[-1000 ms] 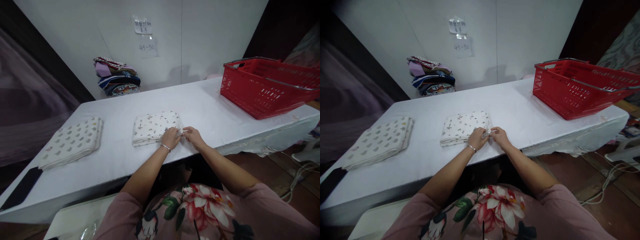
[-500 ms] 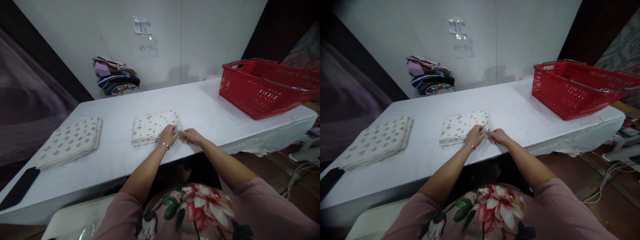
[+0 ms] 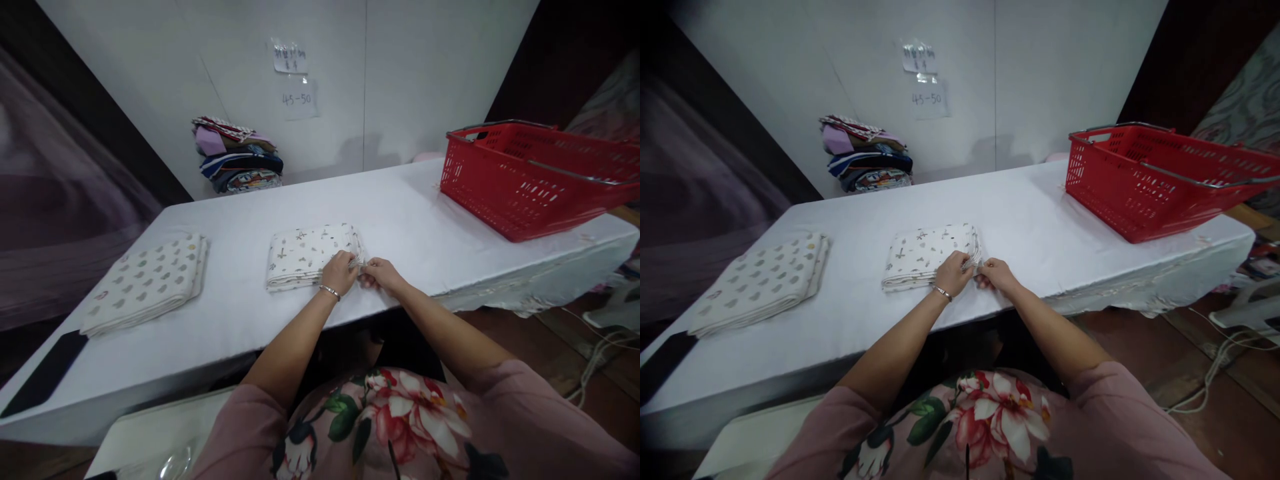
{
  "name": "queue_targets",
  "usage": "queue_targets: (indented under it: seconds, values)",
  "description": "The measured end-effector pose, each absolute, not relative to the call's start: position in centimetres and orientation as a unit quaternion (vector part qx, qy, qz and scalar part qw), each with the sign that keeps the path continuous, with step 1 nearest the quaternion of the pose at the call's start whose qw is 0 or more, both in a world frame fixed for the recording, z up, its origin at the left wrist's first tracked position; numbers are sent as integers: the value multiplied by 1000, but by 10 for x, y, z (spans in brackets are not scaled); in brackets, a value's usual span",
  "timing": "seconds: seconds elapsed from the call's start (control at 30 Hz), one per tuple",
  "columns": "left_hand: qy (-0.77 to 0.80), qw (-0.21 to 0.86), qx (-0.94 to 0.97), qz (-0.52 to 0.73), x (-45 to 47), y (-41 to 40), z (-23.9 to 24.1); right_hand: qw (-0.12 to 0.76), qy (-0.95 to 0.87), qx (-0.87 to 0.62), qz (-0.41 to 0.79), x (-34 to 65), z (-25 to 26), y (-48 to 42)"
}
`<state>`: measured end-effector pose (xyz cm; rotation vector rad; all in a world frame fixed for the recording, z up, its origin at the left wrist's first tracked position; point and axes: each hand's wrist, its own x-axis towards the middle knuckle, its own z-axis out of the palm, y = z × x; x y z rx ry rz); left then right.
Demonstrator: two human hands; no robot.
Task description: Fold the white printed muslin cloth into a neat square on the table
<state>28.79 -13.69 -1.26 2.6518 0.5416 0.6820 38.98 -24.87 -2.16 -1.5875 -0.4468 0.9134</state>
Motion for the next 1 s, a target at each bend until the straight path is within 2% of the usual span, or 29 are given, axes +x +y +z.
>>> queue_targets:
  seconds: [0.2, 0.37, 0.57, 0.67, 0.8, 0.9, 1.0]
  values:
    - [164, 138, 952, 218, 287, -139, -13, 641, -115, -591, 476, 390, -17, -251]
    - [156, 114, 958, 213, 283, -146, -18, 647, -81, -544, 527, 393, -16, -250]
    - [158, 126, 945, 256, 281, -148, -23, 624, -154, -552, 531, 398, -7, -254]
    - [183, 138, 938, 261, 287, -140, -16, 618, -195, -585, 488, 402, -5, -256]
    - [195, 137, 930, 280, 293, -129, -3, 512, -226, -739, 375, 411, -8, -252]
    - [194, 126, 931, 283, 294, -125, 0, 429, -244, -788, 368, 415, -11, -245]
    - [181, 110, 937, 278, 293, -128, -2, 402, -256, -796, 374, 416, -13, -236]
